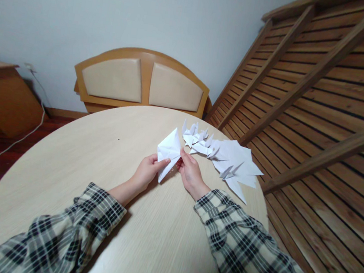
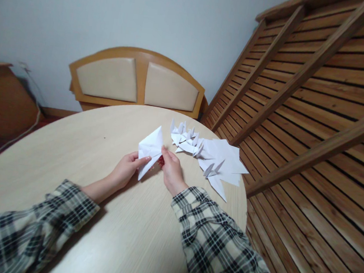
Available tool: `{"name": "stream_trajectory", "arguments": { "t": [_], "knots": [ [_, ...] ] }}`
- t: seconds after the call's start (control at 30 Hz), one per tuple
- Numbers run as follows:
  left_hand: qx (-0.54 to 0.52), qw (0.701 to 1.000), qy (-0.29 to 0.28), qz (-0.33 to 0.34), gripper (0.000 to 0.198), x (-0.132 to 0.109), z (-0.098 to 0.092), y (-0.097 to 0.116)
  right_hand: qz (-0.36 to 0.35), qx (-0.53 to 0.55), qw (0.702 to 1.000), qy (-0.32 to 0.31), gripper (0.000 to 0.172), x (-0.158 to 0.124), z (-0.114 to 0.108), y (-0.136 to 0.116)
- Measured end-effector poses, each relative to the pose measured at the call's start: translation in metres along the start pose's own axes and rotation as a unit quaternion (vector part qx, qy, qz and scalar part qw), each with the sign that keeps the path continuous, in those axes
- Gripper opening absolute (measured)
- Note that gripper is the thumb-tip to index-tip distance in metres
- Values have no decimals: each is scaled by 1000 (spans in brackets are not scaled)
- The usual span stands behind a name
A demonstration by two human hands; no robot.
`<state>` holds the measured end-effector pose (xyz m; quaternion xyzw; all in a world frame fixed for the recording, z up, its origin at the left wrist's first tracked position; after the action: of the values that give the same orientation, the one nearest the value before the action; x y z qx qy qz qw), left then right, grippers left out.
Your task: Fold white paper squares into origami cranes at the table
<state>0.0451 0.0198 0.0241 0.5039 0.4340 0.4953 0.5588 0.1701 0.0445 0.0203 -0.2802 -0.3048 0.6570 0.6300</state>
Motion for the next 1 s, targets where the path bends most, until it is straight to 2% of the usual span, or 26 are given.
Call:
{"name": "stream_trajectory", "arguments": {
  "t": [0.23, 0.53, 0.67, 1.0],
  "knots": [
    [18, 1000, -6, 4, 29, 0, -1, 0, -13, -36, 999, 26, 43, 6, -8, 2],
    [12, 1000, 0, 8, 28, 2, 0, -1, 16, -39, 999, 31, 51, 1, -5, 4],
    [16, 1000, -9, 6, 29, 2, 0, -3, 9, -73, 997, -9, 45, -3, 3, 1],
    [65, 997, -23, 15, 28, 3, 0, -4, -20, -106, 994, -6, 39, 0, -3, 4]
  ]
}}
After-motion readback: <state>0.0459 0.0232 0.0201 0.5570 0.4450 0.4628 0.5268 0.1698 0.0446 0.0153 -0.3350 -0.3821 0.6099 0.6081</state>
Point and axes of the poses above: each hand's wrist, its own x-axis towards the middle knuckle, its own z-axis out of the palm, y = z × x, the point moved 5 cm from there along x, towards the middle knuckle, and after that the axes turned 12 degrees about x, right-handed, at the moved point
